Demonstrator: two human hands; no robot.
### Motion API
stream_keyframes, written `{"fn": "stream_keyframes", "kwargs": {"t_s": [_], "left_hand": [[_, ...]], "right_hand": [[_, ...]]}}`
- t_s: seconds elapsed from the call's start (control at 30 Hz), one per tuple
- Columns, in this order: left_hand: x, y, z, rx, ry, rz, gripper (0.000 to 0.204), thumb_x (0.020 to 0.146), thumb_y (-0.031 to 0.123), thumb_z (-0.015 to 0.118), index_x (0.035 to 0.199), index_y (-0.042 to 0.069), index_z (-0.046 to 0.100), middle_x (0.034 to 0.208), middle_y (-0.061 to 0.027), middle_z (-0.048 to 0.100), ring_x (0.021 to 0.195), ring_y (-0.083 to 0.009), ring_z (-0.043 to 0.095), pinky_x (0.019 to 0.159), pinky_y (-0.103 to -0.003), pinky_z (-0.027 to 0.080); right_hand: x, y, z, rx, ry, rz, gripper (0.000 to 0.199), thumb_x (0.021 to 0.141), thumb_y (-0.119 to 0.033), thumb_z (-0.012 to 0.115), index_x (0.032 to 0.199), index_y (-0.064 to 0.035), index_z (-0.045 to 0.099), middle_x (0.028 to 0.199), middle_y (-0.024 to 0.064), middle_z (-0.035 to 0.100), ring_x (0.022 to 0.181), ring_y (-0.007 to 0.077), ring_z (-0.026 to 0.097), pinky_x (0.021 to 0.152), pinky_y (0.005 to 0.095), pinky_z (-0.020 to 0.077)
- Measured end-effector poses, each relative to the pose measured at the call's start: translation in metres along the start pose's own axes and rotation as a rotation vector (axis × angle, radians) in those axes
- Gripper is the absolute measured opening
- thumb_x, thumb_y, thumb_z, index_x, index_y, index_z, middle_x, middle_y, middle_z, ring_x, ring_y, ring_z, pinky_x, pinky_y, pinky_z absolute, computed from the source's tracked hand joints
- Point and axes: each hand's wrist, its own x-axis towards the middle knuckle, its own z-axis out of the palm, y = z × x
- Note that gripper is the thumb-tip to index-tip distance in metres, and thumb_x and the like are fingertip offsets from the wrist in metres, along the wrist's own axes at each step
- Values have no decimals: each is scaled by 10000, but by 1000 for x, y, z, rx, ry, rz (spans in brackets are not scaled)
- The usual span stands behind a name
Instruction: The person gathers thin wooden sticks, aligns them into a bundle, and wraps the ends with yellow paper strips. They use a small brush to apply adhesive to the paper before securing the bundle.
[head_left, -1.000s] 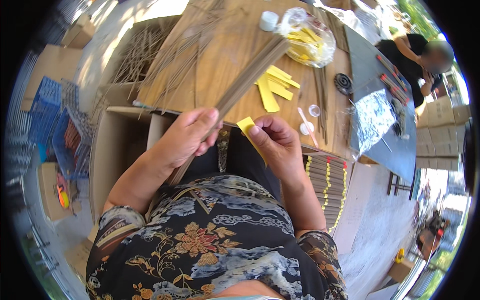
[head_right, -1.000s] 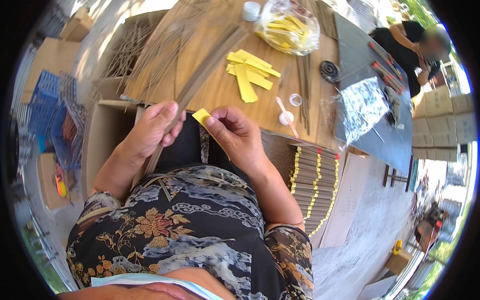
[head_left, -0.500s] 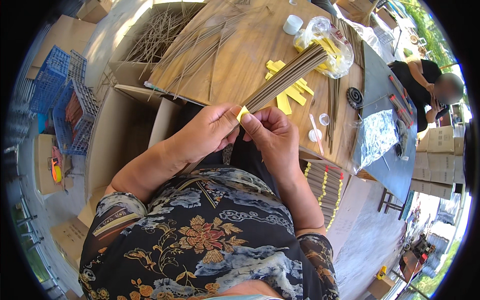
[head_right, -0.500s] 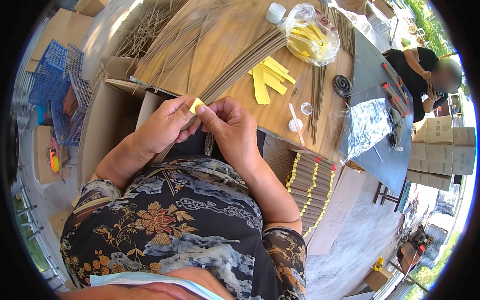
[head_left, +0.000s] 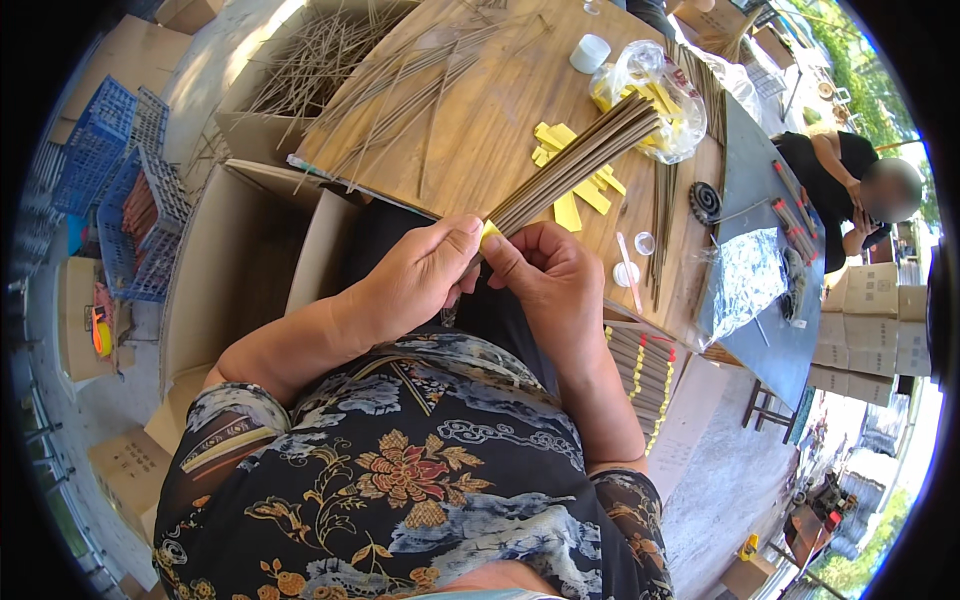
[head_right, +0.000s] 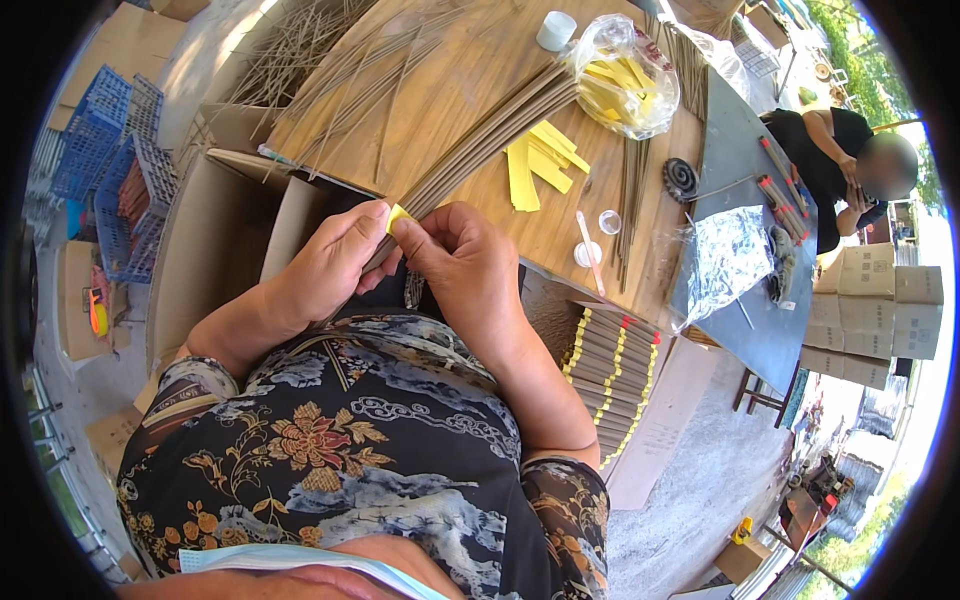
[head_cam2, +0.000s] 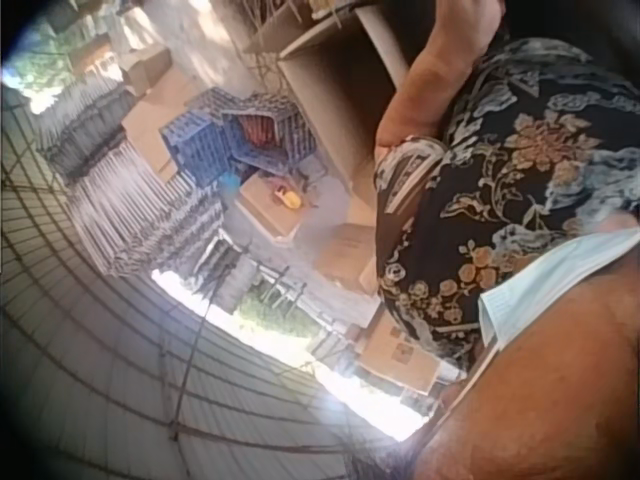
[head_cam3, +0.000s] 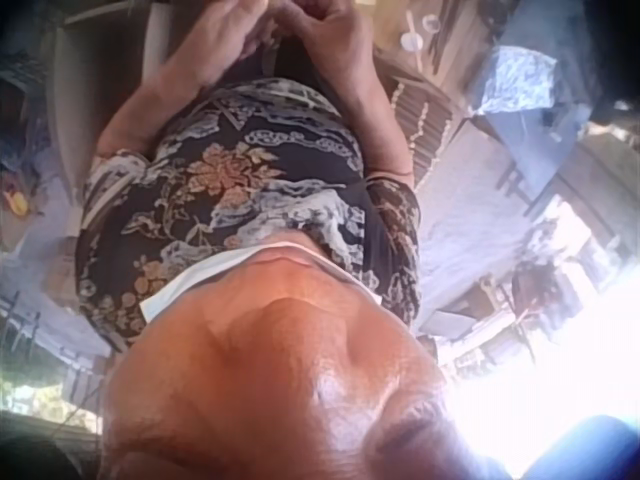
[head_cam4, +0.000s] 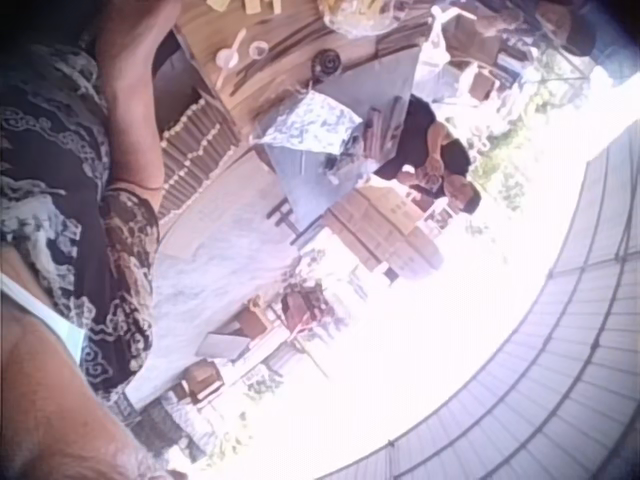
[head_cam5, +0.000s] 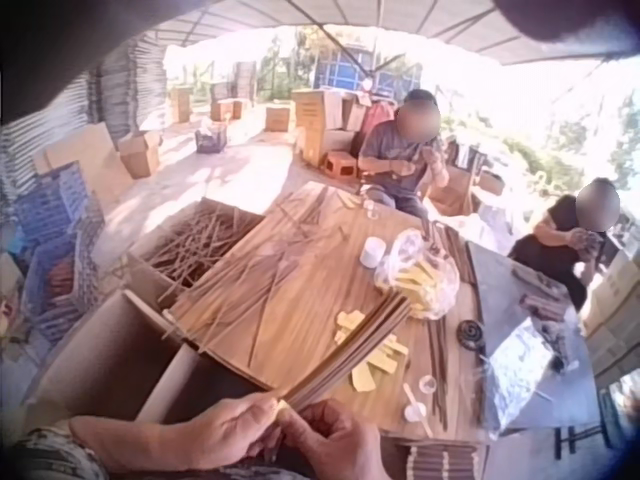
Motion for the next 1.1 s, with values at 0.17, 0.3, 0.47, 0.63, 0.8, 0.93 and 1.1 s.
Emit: {"fn": "stream_keyframes", "kwargs": {"t_s": [0.17, 0.3, 0.47, 0.63, 0.8, 0.93, 1.1], "left_hand": [[-3, 12, 3, 115, -30, 18, 430, 951, 378, 262, 817, 45, 501, 640, -5, 459, 514, -41, 391, 464, -158, 325], [-1, 6, 3, 98, -18, 24, 411, 949, 369, 288, 827, 41, 504, 630, -8, 466, 498, -37, 386, 449, -158, 324], [1, 2, 3, -73, 8, -43, 375, 946, 347, 317, 801, 51, 495, 604, -17, 477, 452, -40, 378, 405, -161, 317], [1, 2, 1, -151, -31, -97, 366, 939, 349, 346, 804, 47, 503, 590, -14, 470, 445, -40, 377, 399, -162, 313], [0, 1, 2, -134, -38, -82, 368, 940, 356, 334, 795, 58, 493, 585, -18, 475, 441, -43, 380, 395, -160, 315], [-1, 1, 2, -147, -37, -80, 360, 942, 346, 333, 799, 56, 493, 590, -18, 471, 448, -41, 374, 398, -159, 316], [-3, 6, 6, -120, 18, -65, 344, 944, 329, 341, 809, 52, 494, 597, -15, 466, 453, -38, 362, 402, -160, 317]], "right_hand": [[1, 8, -3, -46, 21, 4, 271, 802, -236, 646, 743, 10, 548, 605, 17, 569, 564, 33, 487, 500, 191, 402], [-1, 8, -3, -42, 23, -15, 268, 799, -234, 648, 742, 9, 553, 605, 19, 567, 559, 38, 485, 497, 198, 403], [-2, 1, -8, -43, -36, 1, 252, 793, -214, 654, 744, 12, 555, 610, 22, 570, 548, 49, 489, 491, 202, 406], [-2, -2, -11, -31, -68, -5, 241, 791, -201, 656, 751, 18, 563, 620, 22, 576, 551, 50, 488, 490, 199, 404], [-2, -6, -13, 7, -98, 22, 235, 789, -197, 658, 746, 19, 573, 630, 20, 576, 557, 48, 484, 494, 194, 400], [-2, -5, -14, 16, -115, 23, 240, 785, -199, 662, 733, 14, 565, 635, 17, 576, 559, 50, 486, 496, 192, 400], [1, 4, -13, -16, -72, -82, 266, 766, -212, 683, 704, -1, 535, 643, 25, 577, 578, 68, 499, 511, 218, 412]]}}
